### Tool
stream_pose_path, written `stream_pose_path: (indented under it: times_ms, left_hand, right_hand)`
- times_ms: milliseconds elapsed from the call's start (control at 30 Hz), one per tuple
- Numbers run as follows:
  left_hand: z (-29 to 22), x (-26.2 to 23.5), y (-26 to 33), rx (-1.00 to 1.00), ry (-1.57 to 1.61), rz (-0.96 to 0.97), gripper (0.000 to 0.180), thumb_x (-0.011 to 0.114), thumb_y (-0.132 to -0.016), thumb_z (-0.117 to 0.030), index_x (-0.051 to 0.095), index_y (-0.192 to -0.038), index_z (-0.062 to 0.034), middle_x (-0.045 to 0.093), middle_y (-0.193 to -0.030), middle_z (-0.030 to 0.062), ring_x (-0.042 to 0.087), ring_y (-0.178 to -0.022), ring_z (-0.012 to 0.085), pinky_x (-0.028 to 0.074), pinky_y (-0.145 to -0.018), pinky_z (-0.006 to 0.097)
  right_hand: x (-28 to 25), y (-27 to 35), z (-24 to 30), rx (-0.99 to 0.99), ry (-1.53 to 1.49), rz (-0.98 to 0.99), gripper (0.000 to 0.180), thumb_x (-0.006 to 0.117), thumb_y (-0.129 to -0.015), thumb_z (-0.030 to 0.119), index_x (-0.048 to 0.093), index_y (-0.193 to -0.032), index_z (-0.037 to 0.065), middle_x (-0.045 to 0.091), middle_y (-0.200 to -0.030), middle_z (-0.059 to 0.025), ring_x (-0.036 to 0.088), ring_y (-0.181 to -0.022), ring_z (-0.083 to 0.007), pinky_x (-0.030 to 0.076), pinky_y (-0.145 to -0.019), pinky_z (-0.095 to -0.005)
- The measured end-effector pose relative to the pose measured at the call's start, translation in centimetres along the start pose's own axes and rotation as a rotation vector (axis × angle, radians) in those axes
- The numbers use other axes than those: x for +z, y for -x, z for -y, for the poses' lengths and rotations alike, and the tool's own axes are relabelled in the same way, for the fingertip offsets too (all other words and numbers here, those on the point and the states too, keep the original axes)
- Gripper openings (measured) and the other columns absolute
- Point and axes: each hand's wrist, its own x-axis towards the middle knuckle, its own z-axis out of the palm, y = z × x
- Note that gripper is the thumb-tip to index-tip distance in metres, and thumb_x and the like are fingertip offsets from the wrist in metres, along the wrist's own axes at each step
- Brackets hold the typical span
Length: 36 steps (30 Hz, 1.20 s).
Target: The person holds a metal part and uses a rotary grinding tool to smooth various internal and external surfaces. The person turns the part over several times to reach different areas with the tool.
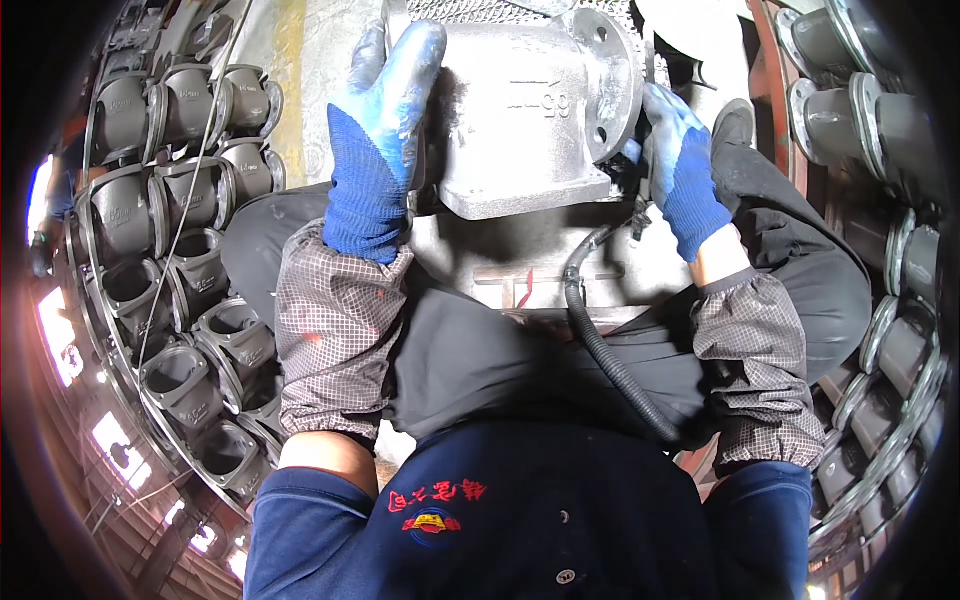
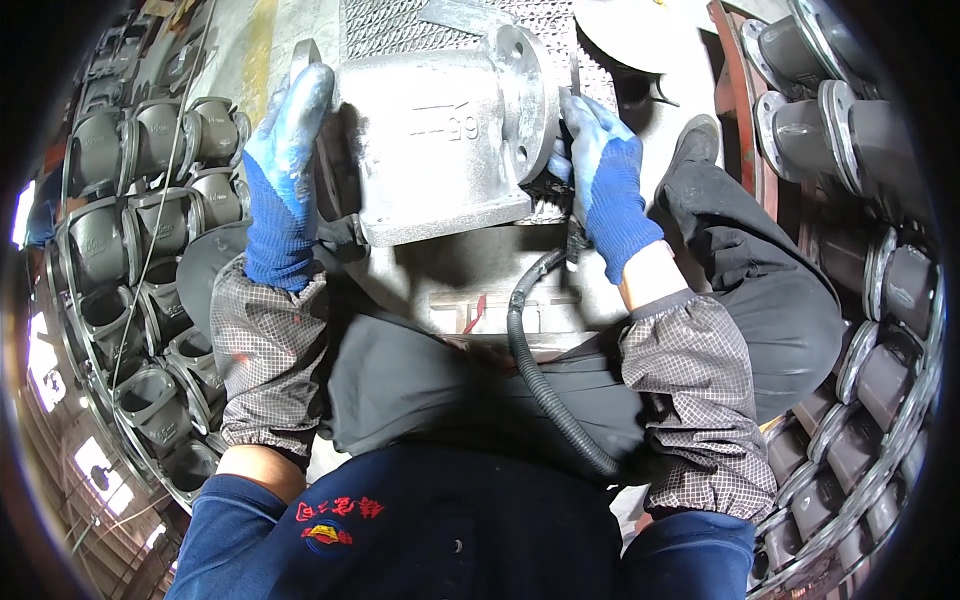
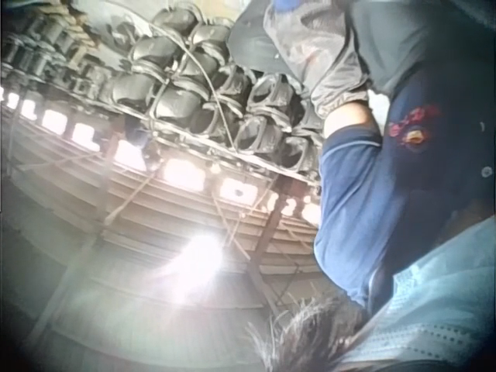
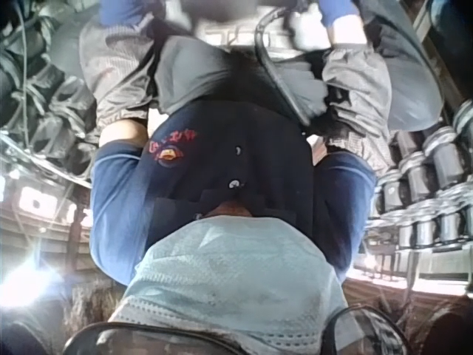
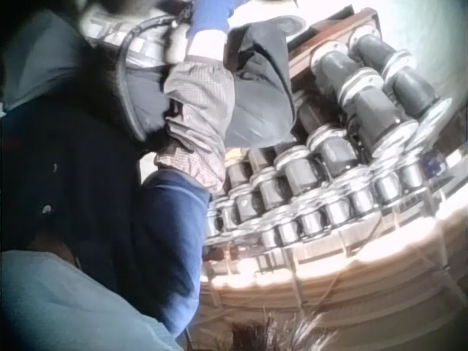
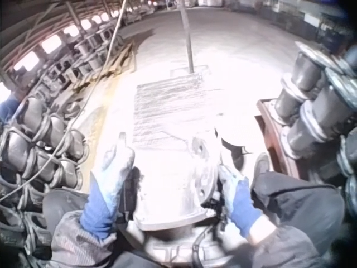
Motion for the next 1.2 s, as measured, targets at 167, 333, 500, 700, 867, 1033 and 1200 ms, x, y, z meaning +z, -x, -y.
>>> stream_pose_path:
  times_ms: [167,333,500,700,867,1033,1200]
  left_hand:
    - [-0.6,0.4,-0.6,-0.585,0.623,0.007,0.038,0.050,-0.092,-0.024,0.053,-0.123,-0.0022,0.059,-0.117,0.0149,0.060,-0.103,0.0212,0.046,-0.090,0.030]
    - [0.6,0.9,-0.9,-0.023,0.216,0.023,0.041,0.050,-0.092,-0.026,0.052,-0.123,-0.0002,0.057,-0.119,0.0153,0.057,-0.108,0.0225,0.045,-0.093,0.032]
    - [-2.2,-0.2,-1.7,-0.571,0.862,-0.103,0.025,0.059,-0.087,-0.020,0.055,-0.104,-0.0025,0.055,-0.086,0.0070,0.053,-0.074,0.0133,0.042,-0.065,0.025]
    - [-3.4,0.9,-2.0,-0.779,1.154,-0.210,0.023,0.065,-0.084,-0.021,0.056,-0.096,-0.0035,0.055,-0.077,-0.0003,0.051,-0.066,0.0060,0.043,-0.059,0.019]
    - [-3.1,0.8,-2.0,-0.804,1.199,-0.247,0.027,0.065,-0.085,-0.023,0.058,-0.099,-0.0019,0.056,-0.083,0.0004,0.053,-0.071,0.0072,0.045,-0.065,0.019]
    - [-2.1,0.9,-1.6,-0.659,0.943,-0.231,0.031,0.064,-0.086,-0.023,0.058,-0.103,0.0022,0.058,-0.085,0.0026,0.055,-0.073,0.0082,0.045,-0.066,0.019]
    - [-2.3,0.6,-1.6,-0.790,1.101,-0.173,0.033,0.062,-0.087,-0.024,0.057,-0.105,0.0039,0.059,-0.082,0.0046,0.056,-0.073,0.0092,0.046,-0.065,0.020]
  right_hand:
    - [-4.7,1.0,0.7,0.184,0.022,0.015,0.040,0.046,-0.089,0.015,0.045,-0.124,-0.004,0.064,-0.096,-0.0144,0.060,-0.074,-0.0140,0.046,-0.059,-0.0189]
    - [-8.8,0.7,2.1,-0.036,0.402,0.006,0.036,0.044,-0.089,0.008,0.050,-0.125,0.003,0.066,-0.091,-0.0133,0.062,-0.075,-0.0140,0.046,-0.062,-0.0216]
    - [-8.8,-0.8,6.8,-0.441,1.610,-0.191,0.039,0.052,-0.083,0.016,0.058,-0.120,0.028,0.062,-0.073,-0.0141,0.061,-0.065,-0.0293,0.049,-0.061,-0.0391]
    - [-12.3,-3.7,7.1,-0.525,1.634,-0.223,0.033,0.052,-0.083,0.016,0.061,-0.114,0.024,0.063,-0.082,-0.0163,0.060,-0.076,-0.0329,0.048,-0.068,-0.0409]
    - [-10.9,-4.5,7.1,-0.399,1.647,-0.191,0.030,0.054,-0.081,0.019,0.064,-0.109,0.025,0.064,-0.085,-0.0147,0.061,-0.078,-0.0324,0.049,-0.071,-0.0410]
    - [-10.7,-5.3,6.8,-0.409,1.696,-0.186,0.030,0.054,-0.081,0.019,0.063,-0.109,0.024,0.064,-0.084,-0.0154,0.061,-0.078,-0.0334,0.049,-0.070,-0.0417]
    - [-10.6,-5.5,6.8,-0.399,1.704,-0.184,0.028,0.054,-0.082,0.020,0.063,-0.109,0.021,0.064,-0.082,-0.0171,0.061,-0.077,-0.0337,0.049,-0.070,-0.0419]
